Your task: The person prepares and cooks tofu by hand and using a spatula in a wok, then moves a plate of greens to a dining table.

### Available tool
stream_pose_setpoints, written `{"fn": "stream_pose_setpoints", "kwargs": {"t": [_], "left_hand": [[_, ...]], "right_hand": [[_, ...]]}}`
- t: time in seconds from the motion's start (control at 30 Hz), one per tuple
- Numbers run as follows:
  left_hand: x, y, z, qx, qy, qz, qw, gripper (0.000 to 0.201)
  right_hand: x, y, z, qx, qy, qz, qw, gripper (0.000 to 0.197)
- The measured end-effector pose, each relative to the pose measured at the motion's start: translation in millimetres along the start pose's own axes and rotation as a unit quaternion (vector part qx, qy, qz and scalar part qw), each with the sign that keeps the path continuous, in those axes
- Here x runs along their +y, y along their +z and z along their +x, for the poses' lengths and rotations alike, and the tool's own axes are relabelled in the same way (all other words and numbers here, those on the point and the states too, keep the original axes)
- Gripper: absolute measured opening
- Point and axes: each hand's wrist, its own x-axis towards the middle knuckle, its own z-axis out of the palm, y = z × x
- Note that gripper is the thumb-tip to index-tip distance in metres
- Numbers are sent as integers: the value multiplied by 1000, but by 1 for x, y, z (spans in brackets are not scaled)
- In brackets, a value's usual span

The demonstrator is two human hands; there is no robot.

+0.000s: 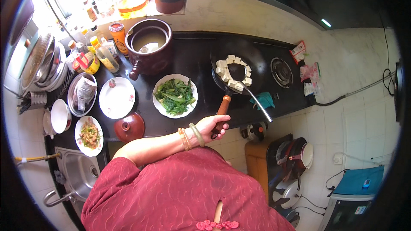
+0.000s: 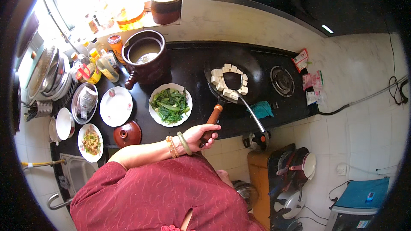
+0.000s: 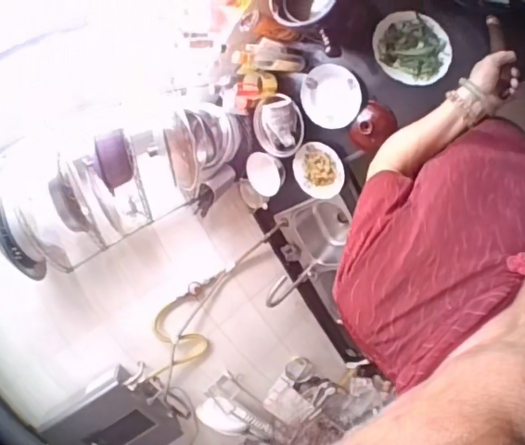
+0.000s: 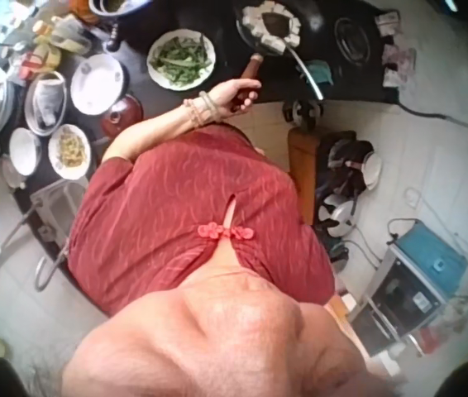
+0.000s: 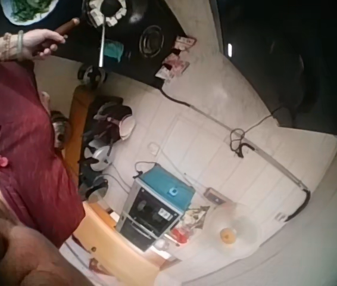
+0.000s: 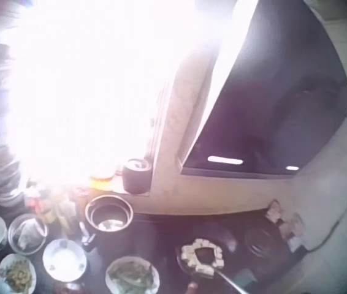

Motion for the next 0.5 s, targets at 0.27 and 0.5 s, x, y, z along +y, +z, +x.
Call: {"fn": "stream_pose_setpoints", "kwargs": {"t": [0.27,0.5], "left_hand": [[3,4,-2,0,-10,-6,1000,15],[-1,2,3,-11,-8,-7,1000,15]], "right_hand": [[41,48,4,22,-31,27,999,37],[54,57,8,30,-23,29,999,36]]}}
